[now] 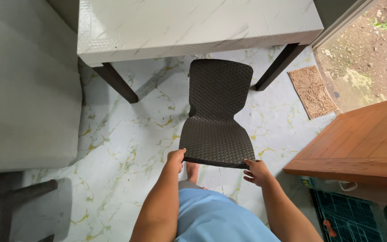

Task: Moving a chair away from and then back to a dining table.

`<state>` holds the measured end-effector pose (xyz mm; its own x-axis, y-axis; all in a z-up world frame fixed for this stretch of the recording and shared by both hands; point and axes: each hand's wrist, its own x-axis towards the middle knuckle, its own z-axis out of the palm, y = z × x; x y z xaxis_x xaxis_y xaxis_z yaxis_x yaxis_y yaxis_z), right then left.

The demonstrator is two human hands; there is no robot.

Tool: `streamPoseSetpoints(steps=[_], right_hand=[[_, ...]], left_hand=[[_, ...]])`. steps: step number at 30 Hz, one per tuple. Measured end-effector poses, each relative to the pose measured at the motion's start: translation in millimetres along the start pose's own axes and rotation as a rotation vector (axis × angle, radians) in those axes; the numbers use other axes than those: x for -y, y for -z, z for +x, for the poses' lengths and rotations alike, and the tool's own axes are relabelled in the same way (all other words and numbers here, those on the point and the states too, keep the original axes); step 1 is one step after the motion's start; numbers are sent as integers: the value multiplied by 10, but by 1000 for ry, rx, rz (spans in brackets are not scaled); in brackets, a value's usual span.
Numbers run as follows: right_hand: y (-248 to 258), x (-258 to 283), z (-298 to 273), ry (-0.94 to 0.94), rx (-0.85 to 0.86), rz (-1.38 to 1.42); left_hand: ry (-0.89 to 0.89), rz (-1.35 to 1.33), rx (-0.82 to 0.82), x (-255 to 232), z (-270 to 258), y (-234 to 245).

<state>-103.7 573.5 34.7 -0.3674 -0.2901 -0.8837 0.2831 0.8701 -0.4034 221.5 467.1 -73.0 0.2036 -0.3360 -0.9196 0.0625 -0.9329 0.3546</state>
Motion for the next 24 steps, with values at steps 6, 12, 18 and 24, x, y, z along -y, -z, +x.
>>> streamPoseSetpoints(steps=[6, 12, 18, 24], right_hand=[[100, -267, 42, -13, 21, -13], [140, -458, 3, -5, 25, -28], [164, -607, -45, 7, 23, -33], [174, -800, -33, -5, 30, -39]], left_hand=[[1, -48, 8, 304, -141, 125], [-23, -58, -4, 521, -179, 163], [-36, -85, -18, 718, -166, 214], [-6, -99, -43, 868, -329, 345]])
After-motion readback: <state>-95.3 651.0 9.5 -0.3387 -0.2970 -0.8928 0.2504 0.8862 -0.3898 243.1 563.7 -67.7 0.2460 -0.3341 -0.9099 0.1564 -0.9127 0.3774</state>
